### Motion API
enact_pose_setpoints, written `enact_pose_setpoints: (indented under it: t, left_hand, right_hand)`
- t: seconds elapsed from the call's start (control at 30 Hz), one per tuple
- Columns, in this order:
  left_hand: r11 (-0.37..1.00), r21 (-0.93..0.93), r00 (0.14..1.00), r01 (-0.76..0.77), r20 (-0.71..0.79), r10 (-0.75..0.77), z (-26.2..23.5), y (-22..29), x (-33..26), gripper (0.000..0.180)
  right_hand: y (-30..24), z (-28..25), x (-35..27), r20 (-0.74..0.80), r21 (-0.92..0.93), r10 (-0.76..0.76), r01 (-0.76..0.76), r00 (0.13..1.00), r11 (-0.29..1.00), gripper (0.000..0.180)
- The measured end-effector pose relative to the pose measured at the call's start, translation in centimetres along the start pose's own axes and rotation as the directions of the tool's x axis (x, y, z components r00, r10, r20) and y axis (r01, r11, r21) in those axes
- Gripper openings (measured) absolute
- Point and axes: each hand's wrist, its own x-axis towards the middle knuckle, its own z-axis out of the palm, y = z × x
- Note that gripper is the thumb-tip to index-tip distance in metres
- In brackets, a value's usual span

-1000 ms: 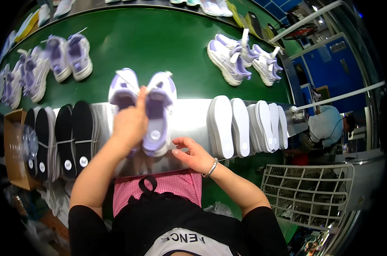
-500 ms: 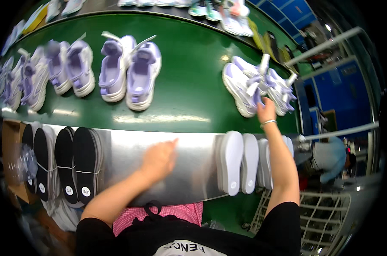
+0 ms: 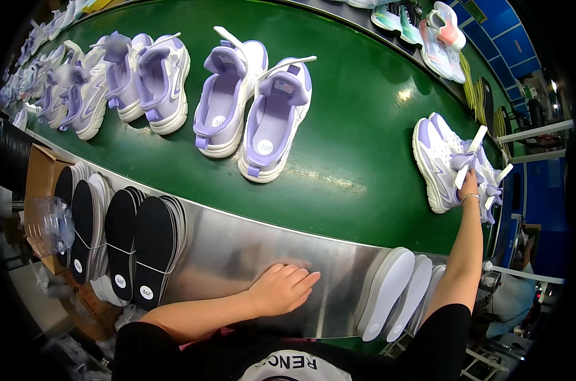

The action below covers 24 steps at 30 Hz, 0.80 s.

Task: The person inserts insoles into shoes by hand, places the shoes onto a conveyor belt, and bundles a stack of insoles using a band.

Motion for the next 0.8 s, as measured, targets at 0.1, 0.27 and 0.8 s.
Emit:
enact_pose_setpoints:
  t: [0.1,0.27,0.8]
  left_hand:
    - [0.999,0.016,0.999,0.034,0.003,-0.034,0.0,0.3,-0.1,0.033]
    - [1.0,0.023,0.996,-0.019,-0.087,0.021,0.6,0.3,0.3,0.029]
    - [0.932,-0.238,0.823,0.274,-0.444,-0.355,-3.1,6.7,-1.0,0.068]
  right_hand:
    - [-7.4,-2.5,-1.4,0.031,-0.339,0.229,-0.205,0.973,0.918,0.033]
    - [-11.2,-7.1,-4.6,0.273,-0.265,0.125,-0.051,0.954,0.963,0.034]
    - [-32.0,-13.7,-30.9,0.167,0.12,-0.357,0.34,0.919,0.933,0.024]
